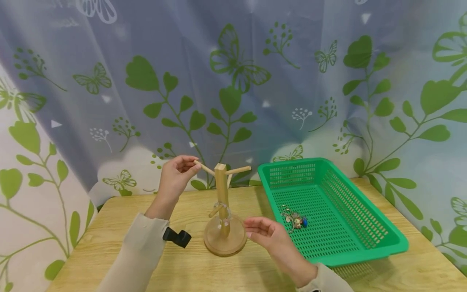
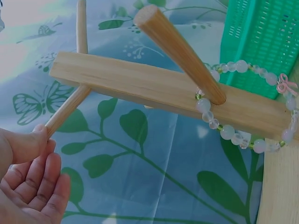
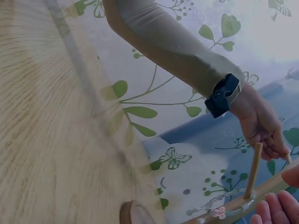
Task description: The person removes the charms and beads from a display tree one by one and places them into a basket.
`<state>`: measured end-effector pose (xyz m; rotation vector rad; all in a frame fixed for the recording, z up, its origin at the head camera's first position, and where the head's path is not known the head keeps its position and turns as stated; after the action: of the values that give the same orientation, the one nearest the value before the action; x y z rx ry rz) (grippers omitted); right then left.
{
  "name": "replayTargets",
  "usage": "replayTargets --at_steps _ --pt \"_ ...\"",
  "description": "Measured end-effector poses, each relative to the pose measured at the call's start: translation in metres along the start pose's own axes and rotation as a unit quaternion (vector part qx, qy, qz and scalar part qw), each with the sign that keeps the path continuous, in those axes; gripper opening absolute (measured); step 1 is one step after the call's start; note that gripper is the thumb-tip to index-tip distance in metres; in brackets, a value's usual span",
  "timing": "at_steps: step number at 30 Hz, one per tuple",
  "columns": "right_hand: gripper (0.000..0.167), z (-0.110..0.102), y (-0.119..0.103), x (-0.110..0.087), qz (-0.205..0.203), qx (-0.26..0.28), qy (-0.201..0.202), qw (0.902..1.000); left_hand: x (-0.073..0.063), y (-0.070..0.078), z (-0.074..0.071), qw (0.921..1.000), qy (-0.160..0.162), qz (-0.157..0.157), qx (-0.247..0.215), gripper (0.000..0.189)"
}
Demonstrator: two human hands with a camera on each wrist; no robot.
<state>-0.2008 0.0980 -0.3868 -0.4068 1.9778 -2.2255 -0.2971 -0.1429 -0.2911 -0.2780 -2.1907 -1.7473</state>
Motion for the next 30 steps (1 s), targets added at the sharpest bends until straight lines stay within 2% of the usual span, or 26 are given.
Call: replayTargets --at_steps 6,15,25,30 --pt "0.039 0.003 0.017 0.002 0.000 0.024 0.027 0.9993 -0.003 -0.001 0.000 0.9998 0.005 -0.010 -0.015 0.023" --pt "0.033 0.019 0.039 0.013 0.009 0.022 0.081 0.9965 -0.010 -0.001 -0.002 0.9981 0.033 -0.013 -0.051 0.021" --pt "0.035 0.028 0.049 0.034 -0.002 0.041 0.111 0.9929 -0.015 0.001 -0.002 0.9959 0.054 -0.034 -0.065 0.018" --pt "0.034 0.030 0.052 0.040 -0.008 0.055 0.132 0.9897 -0.018 0.002 -0.002 0.9955 0.057 -0.028 -0.070 0.016"
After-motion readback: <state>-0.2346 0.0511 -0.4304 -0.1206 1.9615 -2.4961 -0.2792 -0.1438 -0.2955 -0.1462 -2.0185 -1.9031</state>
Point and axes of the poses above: each hand's wrist, its own x-axis towards the middle knuckle, its own z-axis out of the palm, y = z × x, the point moved 2 cm from there along x, towards the middle knuckle, and after that the axes turned 1 degree about -x, right-handed, at the moved point
